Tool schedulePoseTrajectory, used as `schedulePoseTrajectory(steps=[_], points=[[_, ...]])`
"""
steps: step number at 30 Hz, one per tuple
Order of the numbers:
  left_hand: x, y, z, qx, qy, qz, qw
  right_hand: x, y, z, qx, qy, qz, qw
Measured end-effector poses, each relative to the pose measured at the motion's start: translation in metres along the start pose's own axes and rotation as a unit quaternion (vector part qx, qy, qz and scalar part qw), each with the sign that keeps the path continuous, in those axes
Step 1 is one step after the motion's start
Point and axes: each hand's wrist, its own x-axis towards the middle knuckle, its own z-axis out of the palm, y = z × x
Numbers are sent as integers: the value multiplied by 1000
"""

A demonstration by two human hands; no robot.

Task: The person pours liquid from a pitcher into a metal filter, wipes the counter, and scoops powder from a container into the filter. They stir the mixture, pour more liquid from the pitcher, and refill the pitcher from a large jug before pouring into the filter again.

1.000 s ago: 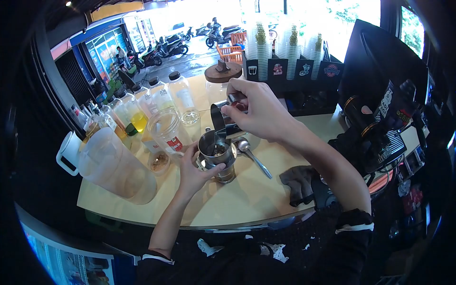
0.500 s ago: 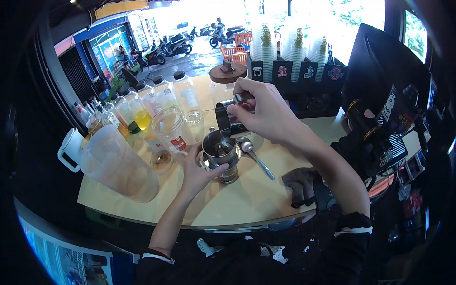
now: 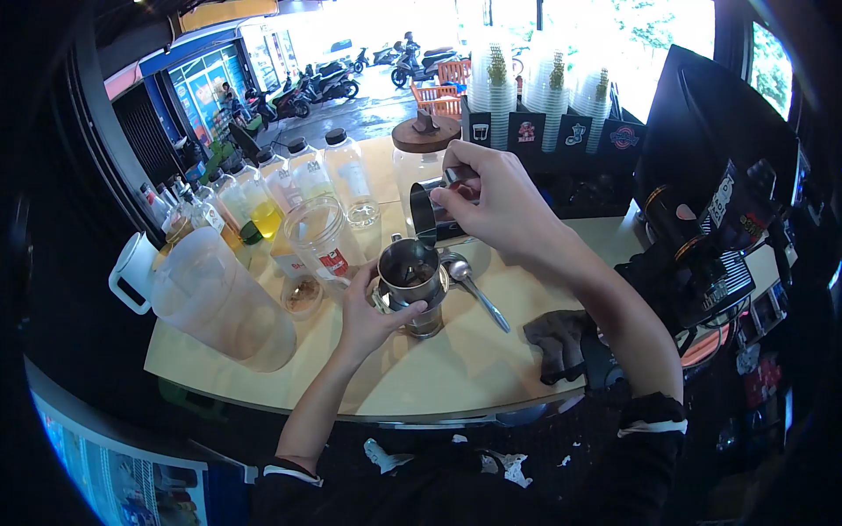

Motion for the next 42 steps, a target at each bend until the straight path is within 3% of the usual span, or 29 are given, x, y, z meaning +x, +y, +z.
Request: schedulePoseTrajectory(steps=[12,14,32,42], points=[[-1,0,1,-7,3,-4,1000,-7,-8,-2,47,11,0,999],[-1,0,1,-8,5,-5,1000,-5,-10,-1,-10,-16,-8,1000],[1,-4,1,-3,4,4,1000,11,1,14,-31,-8,-49,998],[0,-3,1,-9,4,-2,1000,-6,-3,1,-52,-2,-15,999]])
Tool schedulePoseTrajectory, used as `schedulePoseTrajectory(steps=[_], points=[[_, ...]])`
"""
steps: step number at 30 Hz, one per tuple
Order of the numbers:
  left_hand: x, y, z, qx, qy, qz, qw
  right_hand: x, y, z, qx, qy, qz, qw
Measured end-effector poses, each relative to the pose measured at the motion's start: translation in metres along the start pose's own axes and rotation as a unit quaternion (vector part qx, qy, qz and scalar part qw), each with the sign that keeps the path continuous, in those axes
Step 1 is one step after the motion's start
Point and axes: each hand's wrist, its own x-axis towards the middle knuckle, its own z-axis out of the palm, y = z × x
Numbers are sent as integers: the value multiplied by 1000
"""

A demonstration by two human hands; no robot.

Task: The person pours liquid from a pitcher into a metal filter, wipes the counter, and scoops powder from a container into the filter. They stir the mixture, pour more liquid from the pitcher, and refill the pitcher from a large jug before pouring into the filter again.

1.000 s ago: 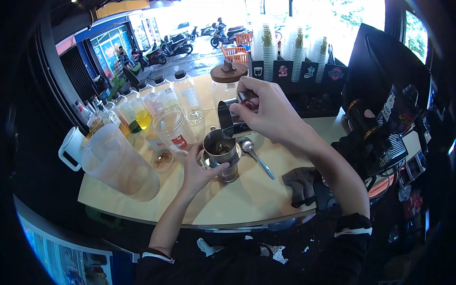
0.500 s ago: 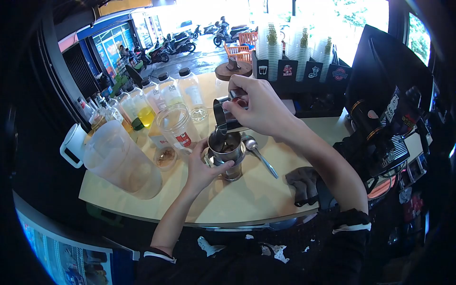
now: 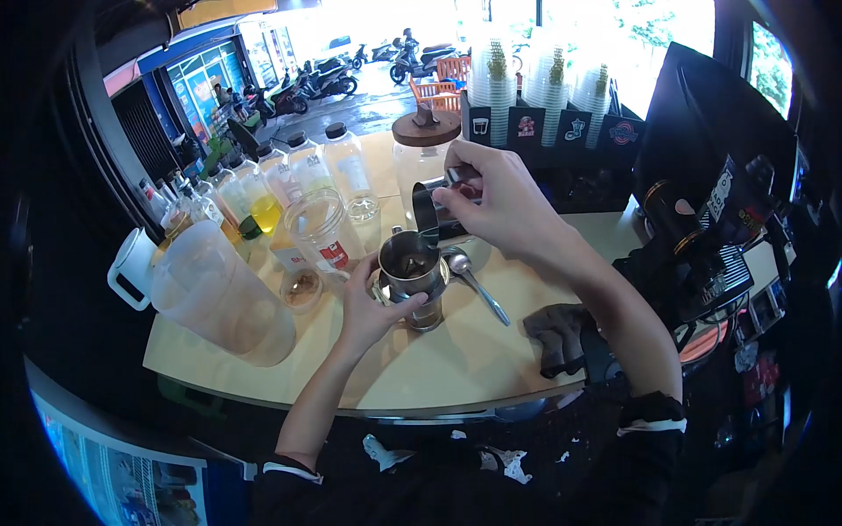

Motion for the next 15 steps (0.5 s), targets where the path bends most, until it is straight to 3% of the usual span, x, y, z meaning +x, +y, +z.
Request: schedulePoseTrajectory(steps=[2,5,8,15], points=[[0,0,0,-2,-1,-3,1000,-4,-3,-4,46,2,47,998],[0,-1,0,-15,-7,5,1000,-8,13,-7,140,22,45,989],[0,-2,1,8,-8,2,1000,-15,64,-10,257,75,83,960],[-1,1,0,6,-8,-2,1000,-63,164,18,350,167,207,898]])
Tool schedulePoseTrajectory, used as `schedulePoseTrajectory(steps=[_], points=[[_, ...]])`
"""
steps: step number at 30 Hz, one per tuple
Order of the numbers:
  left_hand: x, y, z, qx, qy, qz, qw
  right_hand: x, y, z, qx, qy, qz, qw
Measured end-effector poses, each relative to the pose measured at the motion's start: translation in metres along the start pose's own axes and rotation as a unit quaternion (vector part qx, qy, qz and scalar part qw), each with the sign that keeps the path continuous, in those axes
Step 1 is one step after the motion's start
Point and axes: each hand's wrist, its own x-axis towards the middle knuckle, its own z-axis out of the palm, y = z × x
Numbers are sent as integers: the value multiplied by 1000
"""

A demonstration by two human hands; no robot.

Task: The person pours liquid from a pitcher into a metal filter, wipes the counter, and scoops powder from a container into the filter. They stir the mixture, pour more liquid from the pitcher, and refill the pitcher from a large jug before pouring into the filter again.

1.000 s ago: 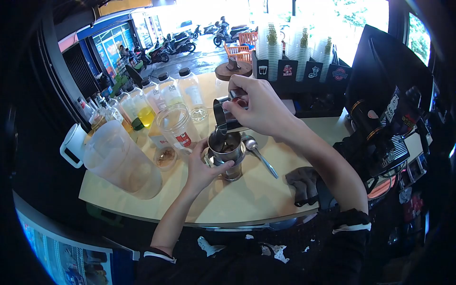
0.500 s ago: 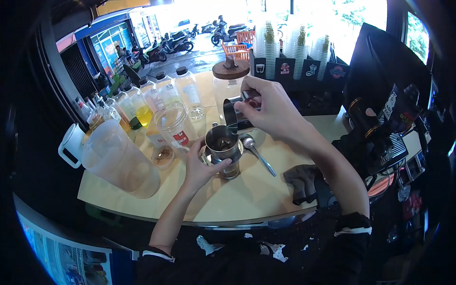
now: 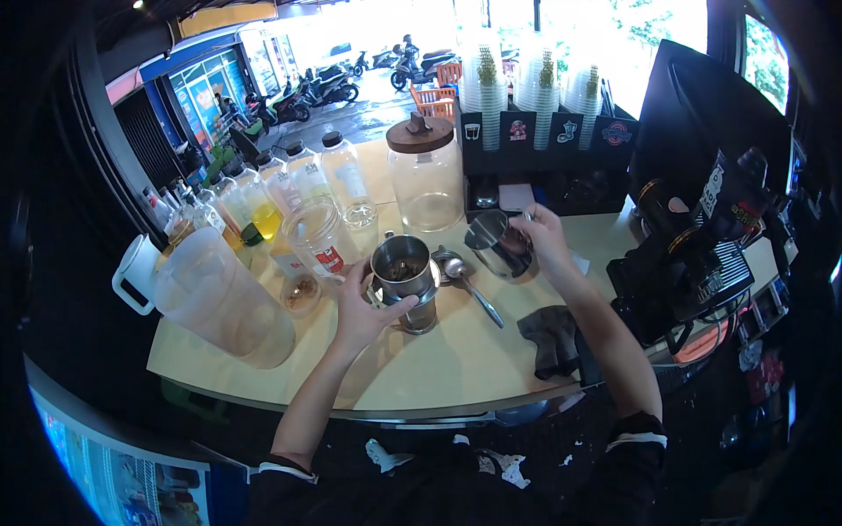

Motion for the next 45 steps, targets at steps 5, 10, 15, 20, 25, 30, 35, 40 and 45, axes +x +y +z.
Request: schedulePoseTrajectory(steps=[5,10,15,20,25,30,35,40,45], points=[[-1,-5,2,-11,7,0,1000,-2,47,-19,83,46,61,994],[-1,-6,5,-33,25,-12,999,-1,65,-20,138,62,71,986],[-2,-8,6,-35,28,-12,999,-3,71,-30,131,61,91,985],[-2,-7,6,-52,25,-10,998,-11,81,-38,56,57,88,993],[-2,-4,5,-38,33,-8,999,-27,57,-29,-371,179,-198,889],[-2,-7,4,-29,15,-8,999,-80,36,10,-504,-160,-127,839],[-3,-9,4,-25,14,-8,1000,-86,55,36,-606,-179,-88,770],[-1,-8,3,-24,24,8,999,-79,65,39,-653,-183,-73,731],[0,-7,1,-6,16,14,1000,-81,3,37,-614,-129,-28,778]])
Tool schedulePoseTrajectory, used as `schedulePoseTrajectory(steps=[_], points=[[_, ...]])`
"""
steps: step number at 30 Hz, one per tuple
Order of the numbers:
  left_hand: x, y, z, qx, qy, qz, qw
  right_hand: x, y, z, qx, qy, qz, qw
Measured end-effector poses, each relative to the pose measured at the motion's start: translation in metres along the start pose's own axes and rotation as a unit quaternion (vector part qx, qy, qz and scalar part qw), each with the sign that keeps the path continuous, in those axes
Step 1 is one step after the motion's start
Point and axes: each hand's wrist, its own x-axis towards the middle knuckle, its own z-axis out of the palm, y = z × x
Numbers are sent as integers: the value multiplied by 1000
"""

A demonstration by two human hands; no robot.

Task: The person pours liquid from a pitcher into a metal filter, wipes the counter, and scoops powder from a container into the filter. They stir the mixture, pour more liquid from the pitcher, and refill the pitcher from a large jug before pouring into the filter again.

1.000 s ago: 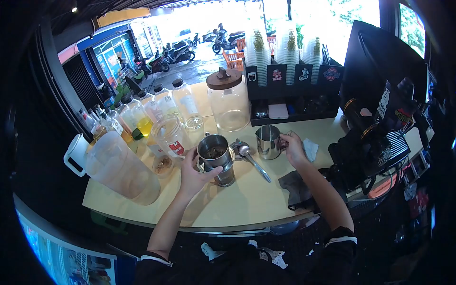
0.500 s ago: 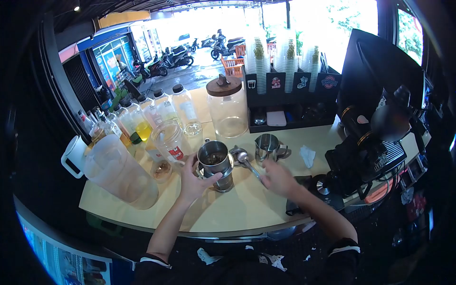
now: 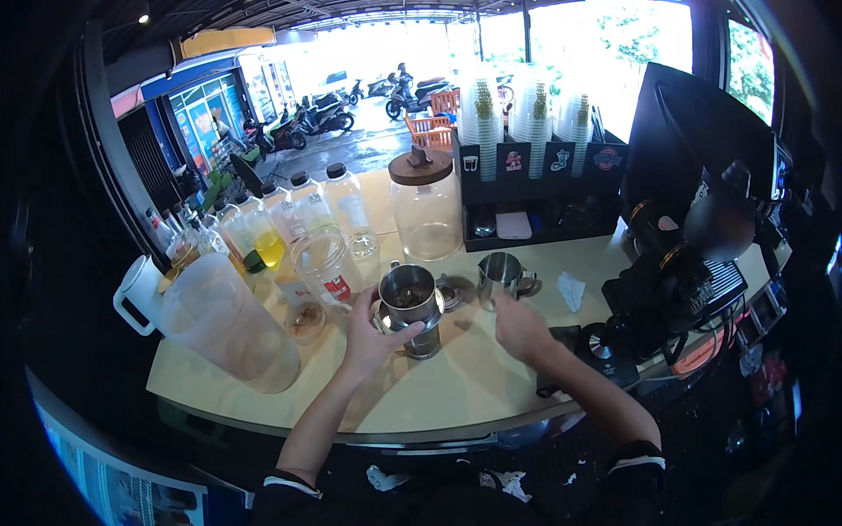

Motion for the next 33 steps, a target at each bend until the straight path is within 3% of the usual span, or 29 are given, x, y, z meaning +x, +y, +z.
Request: schedulePoseTrajectory(steps=[4,5,7,9,14,20,23,28,33], points=[[1,5,-1,21,-1,11,1000,-7,-27,-66,99,77,-54,991],[1,4,-2,19,-3,10,1000,-9,-35,-79,98,76,-52,991],[1,4,-2,24,-8,12,1000,-10,-54,-97,97,90,-147,980],[1,6,-2,19,-9,10,1000,-11,-72,-107,40,72,-150,985],[0,9,-3,23,-12,1,1000,10,-100,-111,-67,53,-208,974],[0,9,-3,2,-8,11,1000,26,-118,-114,75,77,-284,953],[1,6,-3,-9,-6,15,1000,25,-119,-113,164,21,-325,931],[1,3,-1,1,-3,25,1000,18,-103,-95,18,118,-386,915],[1,5,-2,3,-6,21,1000,14,-92,-80,22,123,-437,891]])
